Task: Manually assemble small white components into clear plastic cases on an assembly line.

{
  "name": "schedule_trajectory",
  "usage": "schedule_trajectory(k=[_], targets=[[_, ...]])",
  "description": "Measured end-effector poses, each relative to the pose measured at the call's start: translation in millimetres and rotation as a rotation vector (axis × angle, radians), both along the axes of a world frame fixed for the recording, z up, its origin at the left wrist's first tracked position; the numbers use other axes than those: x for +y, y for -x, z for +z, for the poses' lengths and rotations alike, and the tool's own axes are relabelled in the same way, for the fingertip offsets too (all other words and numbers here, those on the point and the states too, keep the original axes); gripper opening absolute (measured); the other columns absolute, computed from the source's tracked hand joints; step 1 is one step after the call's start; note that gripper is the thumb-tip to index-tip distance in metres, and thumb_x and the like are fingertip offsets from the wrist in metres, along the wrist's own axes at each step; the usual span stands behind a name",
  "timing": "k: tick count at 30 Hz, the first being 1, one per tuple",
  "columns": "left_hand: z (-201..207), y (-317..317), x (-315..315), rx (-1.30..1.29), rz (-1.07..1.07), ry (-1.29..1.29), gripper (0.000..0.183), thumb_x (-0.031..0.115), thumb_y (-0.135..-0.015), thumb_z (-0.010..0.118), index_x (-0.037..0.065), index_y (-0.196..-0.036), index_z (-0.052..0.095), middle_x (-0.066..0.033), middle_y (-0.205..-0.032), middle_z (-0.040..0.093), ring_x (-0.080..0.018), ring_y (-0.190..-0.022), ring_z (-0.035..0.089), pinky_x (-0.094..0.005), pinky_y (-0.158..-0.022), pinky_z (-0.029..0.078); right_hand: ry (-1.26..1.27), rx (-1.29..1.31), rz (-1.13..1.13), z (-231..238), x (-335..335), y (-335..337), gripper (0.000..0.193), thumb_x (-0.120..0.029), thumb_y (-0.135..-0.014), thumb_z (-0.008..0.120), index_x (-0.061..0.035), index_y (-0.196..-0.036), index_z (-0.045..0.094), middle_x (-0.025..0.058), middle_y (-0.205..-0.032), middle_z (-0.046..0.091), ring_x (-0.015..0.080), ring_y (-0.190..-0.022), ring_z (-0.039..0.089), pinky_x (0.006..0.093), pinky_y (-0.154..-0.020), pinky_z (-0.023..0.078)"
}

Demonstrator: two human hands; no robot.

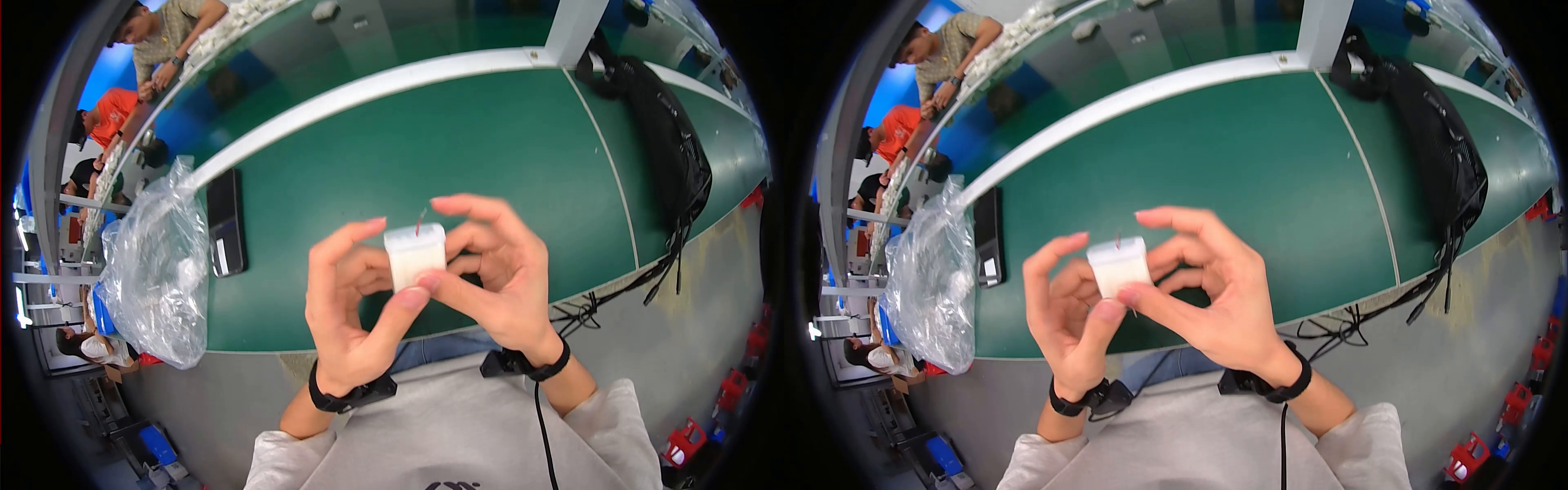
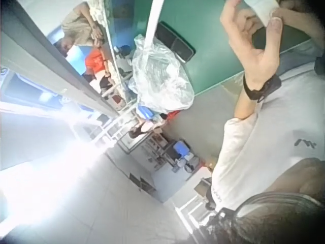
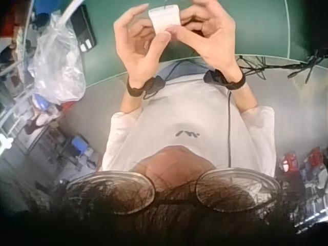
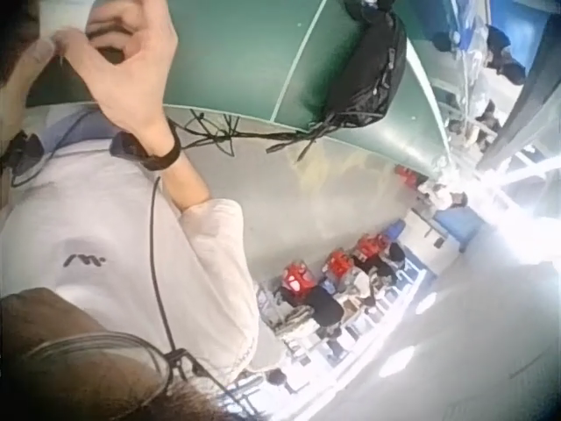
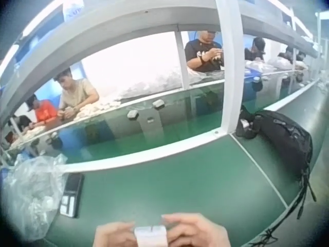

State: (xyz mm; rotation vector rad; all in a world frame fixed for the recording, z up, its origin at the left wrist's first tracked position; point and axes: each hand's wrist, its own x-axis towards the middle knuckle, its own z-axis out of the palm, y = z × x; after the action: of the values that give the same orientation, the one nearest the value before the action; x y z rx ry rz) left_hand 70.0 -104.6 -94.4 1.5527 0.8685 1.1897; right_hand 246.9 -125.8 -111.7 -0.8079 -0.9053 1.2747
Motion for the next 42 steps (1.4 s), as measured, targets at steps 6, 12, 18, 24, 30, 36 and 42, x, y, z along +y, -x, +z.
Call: schedule_trajectory(k=[6, 12, 18, 24, 30, 36, 42], targets=[[-5, -2, -1, 0.010, -0.056, -0.062, 0.050, -0.005, -0.096, 0.072, -0.003, -0.139, 0.049, -0.0210, -0.104, 0.075, -0.0225, -0.090, 0.076, -0.0332, -0.081, 0.063, -0.195, -0.189, -0.135, -11, -4, 3, 0.043, 0.003, -0.088, 0.082, 0.0007, -0.126, 0.063, 0.0122, -0.103, 0.076, 0.0172, -0.098, 0.076, 0.0299, -0.076, 0.064], [-6, 2, -1, -0.025, -0.136, -0.066, 0.038, -0.005, -0.100, 0.066, -0.004, -0.135, 0.051, -0.0224, -0.104, 0.075, -0.0225, -0.084, 0.075, -0.0332, -0.074, 0.063, -0.257, -0.151, -0.105, -15, -4, 2, 0.038, 0.006, -0.088, 0.081, 0.0034, -0.123, 0.065, 0.0130, -0.098, 0.077, 0.0179, -0.087, 0.077, 0.0298, -0.075, 0.065], [-7, 5, -2, -0.052, -0.084, 0.004, 0.034, -0.006, -0.101, 0.065, -0.004, -0.131, 0.051, -0.0227, -0.107, 0.074, -0.0228, -0.084, 0.075, -0.0337, -0.073, 0.063, -0.263, -0.152, -0.084, -12, 1, 1, 0.036, 0.009, -0.089, 0.078, 0.0048, -0.122, 0.065, 0.0144, -0.098, 0.077, 0.0180, -0.083, 0.077, 0.0299, -0.075, 0.064], [14, 10, 18, 0.070, -0.168, -0.028, 0.036, -0.004, -0.101, 0.064, -0.003, -0.134, 0.051, -0.0216, -0.115, 0.072, -0.0233, -0.093, 0.074, -0.0339, -0.076, 0.063, -0.085, -0.076, -0.073, 0, -3, 6, 0.062, -0.003, -0.089, 0.084, 0.0009, -0.143, 0.054, 0.0109, -0.099, 0.075, 0.0166, -0.088, 0.075, 0.0300, -0.082, 0.062], [62, 22, 119, 0.429, -0.255, 0.139, 0.034, 0.012, -0.106, 0.060, 0.003, -0.138, 0.054, -0.0098, -0.101, 0.071, -0.0132, -0.083, 0.067, -0.0300, -0.072, 0.058, -0.019, -0.243, -0.040, -12, -3, 0, 0.036, -0.013, -0.095, 0.081, 0.0015, -0.124, 0.067, 0.0079, -0.096, 0.075, 0.0125, -0.086, 0.071, 0.0285, -0.081, 0.059], [40, 36, 237, 0.533, -0.152, 0.254, 0.035, 0.025, -0.107, 0.063, 0.011, -0.139, 0.059, -0.0074, -0.096, 0.069, -0.0127, -0.078, 0.066, -0.0309, -0.070, 0.060, -0.119, -0.397, -0.030, -7, -8, 3, 0.022, -0.013, -0.097, 0.077, 0.0042, -0.109, 0.072, 0.0071, -0.086, 0.074, 0.0128, -0.078, 0.071, 0.0281, -0.075, 0.058], [1, 55, 314, 0.451, 0.102, 0.247, 0.060, 0.030, -0.106, 0.065, 0.014, -0.159, 0.041, -0.0155, -0.120, 0.068, -0.0202, -0.095, 0.068, -0.0388, -0.078, 0.062, -0.131, -0.477, -0.005, -12, -8, 7, 0.019, -0.013, -0.097, 0.077, 0.0015, -0.109, 0.074, 0.0079, -0.090, 0.078, 0.0138, -0.082, 0.073, 0.0276, -0.076, 0.057]])
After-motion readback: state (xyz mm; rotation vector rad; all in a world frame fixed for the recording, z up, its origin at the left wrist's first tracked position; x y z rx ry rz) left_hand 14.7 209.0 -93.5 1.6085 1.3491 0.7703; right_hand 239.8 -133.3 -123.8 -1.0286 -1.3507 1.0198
